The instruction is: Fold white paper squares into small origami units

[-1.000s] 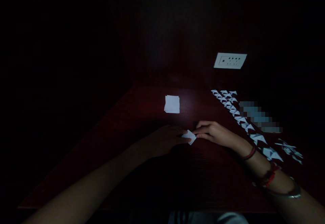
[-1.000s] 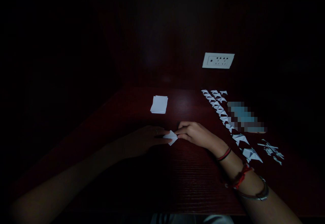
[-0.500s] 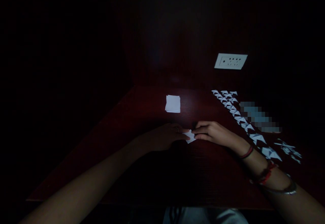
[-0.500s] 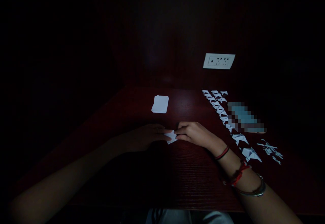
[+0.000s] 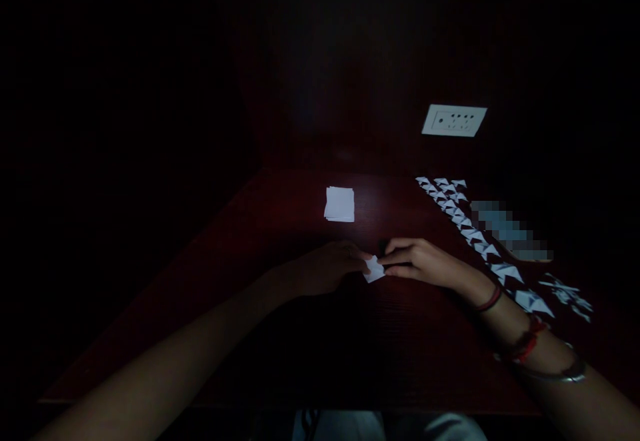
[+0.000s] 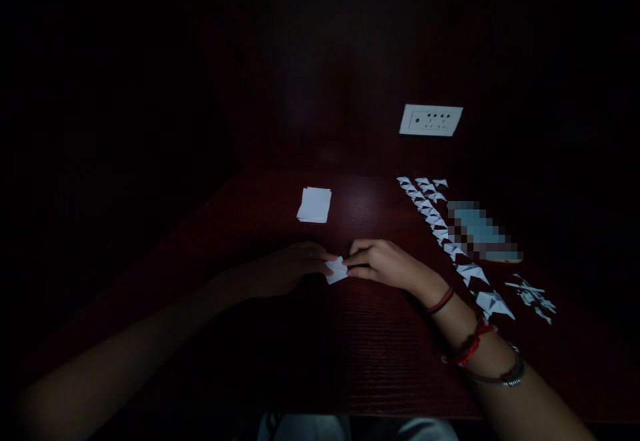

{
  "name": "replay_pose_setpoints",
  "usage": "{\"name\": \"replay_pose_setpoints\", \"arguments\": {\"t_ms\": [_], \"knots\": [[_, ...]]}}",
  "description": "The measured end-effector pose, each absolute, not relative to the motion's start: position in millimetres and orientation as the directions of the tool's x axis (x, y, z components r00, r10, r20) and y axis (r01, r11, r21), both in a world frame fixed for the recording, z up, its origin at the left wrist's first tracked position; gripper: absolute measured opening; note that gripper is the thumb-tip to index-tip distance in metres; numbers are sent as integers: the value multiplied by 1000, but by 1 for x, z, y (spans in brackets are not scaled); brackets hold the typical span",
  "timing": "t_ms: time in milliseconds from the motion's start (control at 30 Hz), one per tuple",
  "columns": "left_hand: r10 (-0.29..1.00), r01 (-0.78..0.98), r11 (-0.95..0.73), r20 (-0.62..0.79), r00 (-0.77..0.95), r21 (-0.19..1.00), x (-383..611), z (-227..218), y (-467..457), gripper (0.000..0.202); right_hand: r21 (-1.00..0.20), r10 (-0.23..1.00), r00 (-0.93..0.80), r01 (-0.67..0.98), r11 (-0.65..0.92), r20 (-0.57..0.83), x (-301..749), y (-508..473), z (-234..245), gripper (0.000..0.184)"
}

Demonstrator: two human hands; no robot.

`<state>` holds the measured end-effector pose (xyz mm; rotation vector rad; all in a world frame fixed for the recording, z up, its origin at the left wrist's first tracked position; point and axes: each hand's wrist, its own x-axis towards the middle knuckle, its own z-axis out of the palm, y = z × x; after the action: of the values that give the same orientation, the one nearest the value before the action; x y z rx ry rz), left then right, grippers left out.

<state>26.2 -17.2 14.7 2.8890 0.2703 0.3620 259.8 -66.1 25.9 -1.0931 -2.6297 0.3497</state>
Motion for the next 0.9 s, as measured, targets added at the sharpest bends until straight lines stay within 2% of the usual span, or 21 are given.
{"name": "replay_pose_setpoints", "arguments": {"t_ms": [100, 200, 300, 433, 600, 767, 900], "knots": [[227, 157, -952, 260, 939, 264, 30, 15, -19, 34, -353, 718, -679, 640, 682, 155, 259, -65, 25, 27], [330, 266, -932, 271, 904, 245, 37, 15, -25, 22, -393, 718, -679, 624, 676, 157, 259, -65, 25, 27], [455, 401, -885, 259, 852, 235, 45, 11, -31, 28, -396, 716, -682, 622, 676, 151, 259, -64, 26, 26], [497, 421, -860, 284, 820, 287, 48, 3, -30, 35, -378, 725, -671, 638, 671, 155, 258, -63, 28, 25], [448, 357, -879, 296, 844, 315, 42, -3, -24, 29, -404, 714, -679, 612, 679, 172, 257, -63, 26, 26], [374, 340, -927, 351, 858, 158, 40, 0, -26, 17, -338, 713, -678, 638, 691, 178, 254, -63, 22, 26], [331, 332, -942, 276, 902, 45, 37, 6, -31, 20, -213, 718, -671, 685, 696, 185, 253, -63, 19, 26]]}}
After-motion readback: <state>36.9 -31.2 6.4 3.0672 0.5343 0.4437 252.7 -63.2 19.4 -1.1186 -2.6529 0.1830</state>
